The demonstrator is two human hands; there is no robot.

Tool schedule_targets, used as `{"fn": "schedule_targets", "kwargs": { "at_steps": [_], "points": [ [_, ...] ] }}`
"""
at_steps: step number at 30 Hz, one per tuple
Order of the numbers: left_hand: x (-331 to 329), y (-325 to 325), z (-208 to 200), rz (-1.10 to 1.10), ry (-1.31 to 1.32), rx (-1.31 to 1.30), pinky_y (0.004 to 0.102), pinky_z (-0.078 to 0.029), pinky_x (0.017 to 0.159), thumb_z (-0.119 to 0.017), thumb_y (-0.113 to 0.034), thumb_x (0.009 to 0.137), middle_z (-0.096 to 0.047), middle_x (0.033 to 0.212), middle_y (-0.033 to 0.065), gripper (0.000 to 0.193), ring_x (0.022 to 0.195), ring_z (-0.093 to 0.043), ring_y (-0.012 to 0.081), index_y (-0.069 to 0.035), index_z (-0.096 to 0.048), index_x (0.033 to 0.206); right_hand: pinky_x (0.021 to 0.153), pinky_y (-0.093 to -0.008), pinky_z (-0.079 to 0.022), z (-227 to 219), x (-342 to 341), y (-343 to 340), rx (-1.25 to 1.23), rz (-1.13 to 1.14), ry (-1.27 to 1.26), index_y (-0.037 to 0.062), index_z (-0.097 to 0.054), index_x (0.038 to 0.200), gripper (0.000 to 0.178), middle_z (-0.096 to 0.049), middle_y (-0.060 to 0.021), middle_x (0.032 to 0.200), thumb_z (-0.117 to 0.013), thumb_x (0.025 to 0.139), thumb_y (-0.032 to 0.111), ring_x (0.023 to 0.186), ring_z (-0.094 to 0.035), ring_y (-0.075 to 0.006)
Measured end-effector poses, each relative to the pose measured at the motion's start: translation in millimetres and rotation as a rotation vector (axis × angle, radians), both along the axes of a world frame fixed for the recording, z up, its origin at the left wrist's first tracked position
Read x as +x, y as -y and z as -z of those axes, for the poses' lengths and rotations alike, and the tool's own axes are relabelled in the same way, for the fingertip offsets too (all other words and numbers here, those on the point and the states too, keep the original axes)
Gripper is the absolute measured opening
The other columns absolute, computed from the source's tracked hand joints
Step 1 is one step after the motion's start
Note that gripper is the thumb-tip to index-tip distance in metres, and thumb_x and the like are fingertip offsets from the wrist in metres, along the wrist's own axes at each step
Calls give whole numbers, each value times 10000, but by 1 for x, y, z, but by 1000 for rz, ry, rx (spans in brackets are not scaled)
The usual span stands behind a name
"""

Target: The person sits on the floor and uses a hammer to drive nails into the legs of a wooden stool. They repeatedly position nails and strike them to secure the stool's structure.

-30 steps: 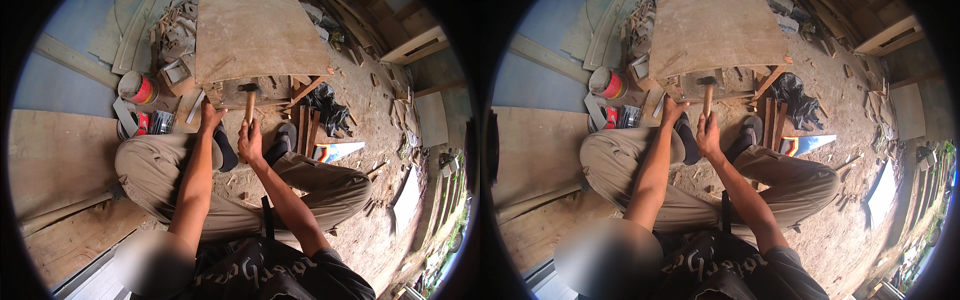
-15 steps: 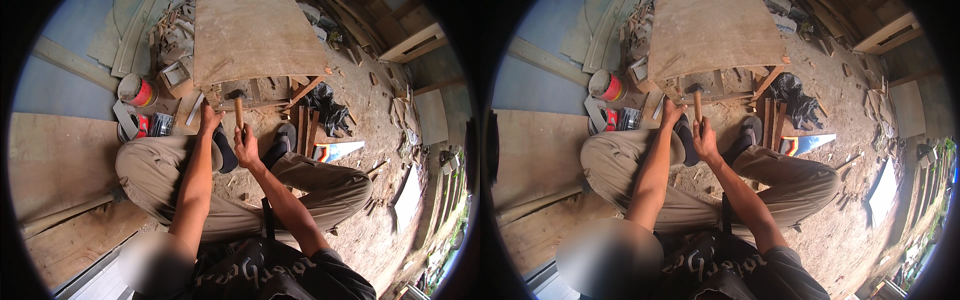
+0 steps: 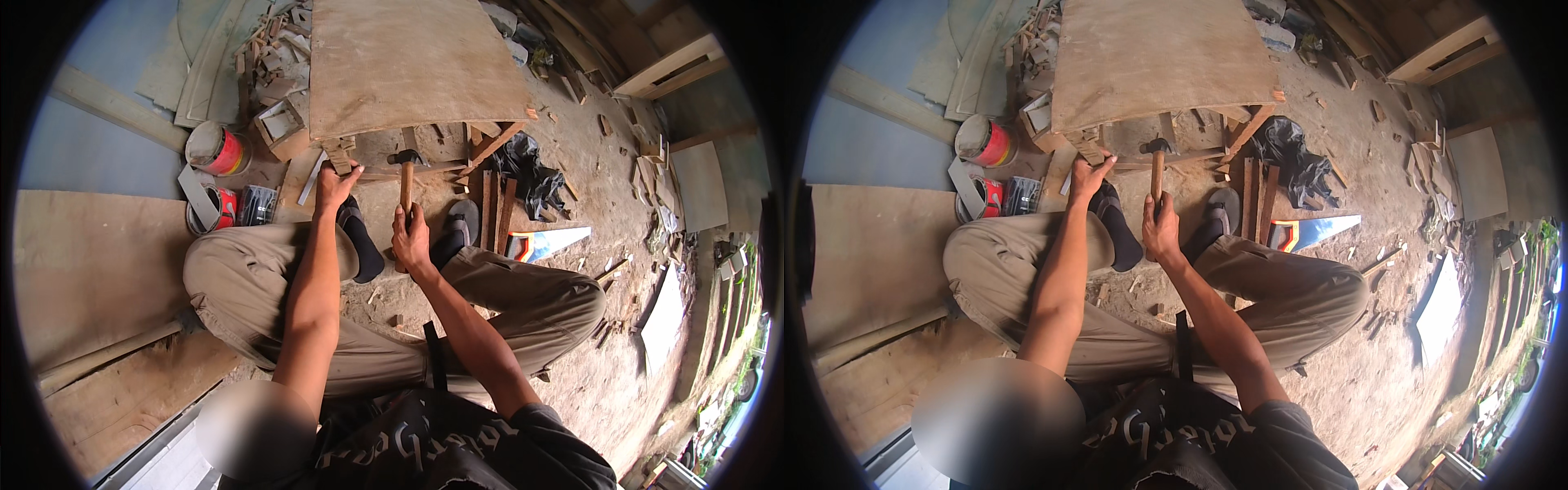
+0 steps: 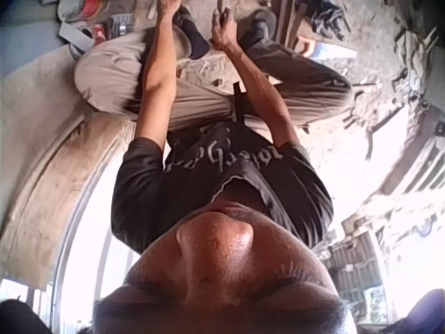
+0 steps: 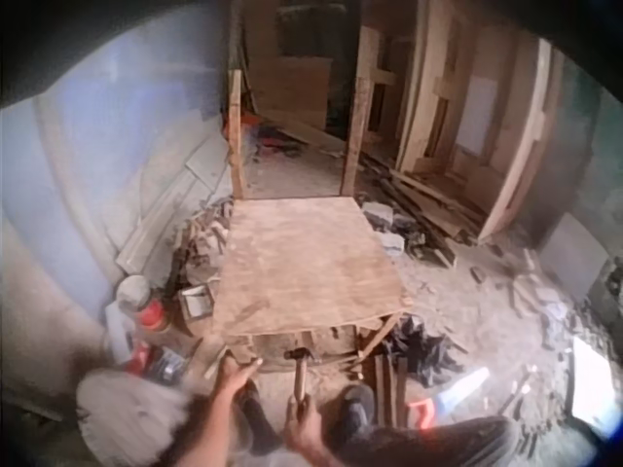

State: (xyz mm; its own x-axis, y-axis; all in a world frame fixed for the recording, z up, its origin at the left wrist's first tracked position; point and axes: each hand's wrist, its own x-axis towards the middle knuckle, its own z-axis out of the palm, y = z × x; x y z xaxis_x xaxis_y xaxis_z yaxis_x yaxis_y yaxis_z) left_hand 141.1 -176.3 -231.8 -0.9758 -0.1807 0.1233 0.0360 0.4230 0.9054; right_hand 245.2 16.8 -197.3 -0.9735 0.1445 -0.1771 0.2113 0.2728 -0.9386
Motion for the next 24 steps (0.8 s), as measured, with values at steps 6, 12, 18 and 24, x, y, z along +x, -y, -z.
{"fn": "schedule_targets", "kwargs": {
  "at_steps": [6, 12, 18, 24],
  "points": [
    [-4, 1, 2, -4, 26, 35, 334, -503, 732, -812, -121, 769, -692, 829, 57, 192, 785, -645, 181, -23, -687, 876, 469, -332, -441, -1, -5, -4, -23, -9, 31, -4, -502, 1114, 366, -565, -73, 688, -521, 1029, 351, 503, -545, -150],
    [1, -2, 2, 33, 30, 85, 334, -489, 808, -844, -51, 686, -660, 947, 54, 378, 878, -618, 186, -28, -647, 1007, 524, -331, -451, -10, 2, 7, -66, -66, -7, -3, -504, 1117, 377, -576, -92, 689, -514, 1031, 365, 557, -570, -162],
    [3, -4, 3, 45, 47, 21, 345, -473, 870, -830, -1, 630, -622, 1000, 58, 519, 972, -599, 209, -39, -606, 1097, 492, -328, -431, -17, 1, 20, -16, -138, -30, 7, -506, 1115, 351, -568, -83, 683, -495, 1041, 350, 520, -534, -154],
    [3, 1, 9, 57, -12, -28, 371, -479, 899, -821, 3, 619, -640, 1063, 97, 620, 1028, -612, 254, -28, -584, 1191, 468, -328, -394, -20, 1, 30, -402, 108, -82, 31, -429, 1154, 296, -475, -37, 642, -439, 1062, 312, 508, -464, -124]
  ]
}}
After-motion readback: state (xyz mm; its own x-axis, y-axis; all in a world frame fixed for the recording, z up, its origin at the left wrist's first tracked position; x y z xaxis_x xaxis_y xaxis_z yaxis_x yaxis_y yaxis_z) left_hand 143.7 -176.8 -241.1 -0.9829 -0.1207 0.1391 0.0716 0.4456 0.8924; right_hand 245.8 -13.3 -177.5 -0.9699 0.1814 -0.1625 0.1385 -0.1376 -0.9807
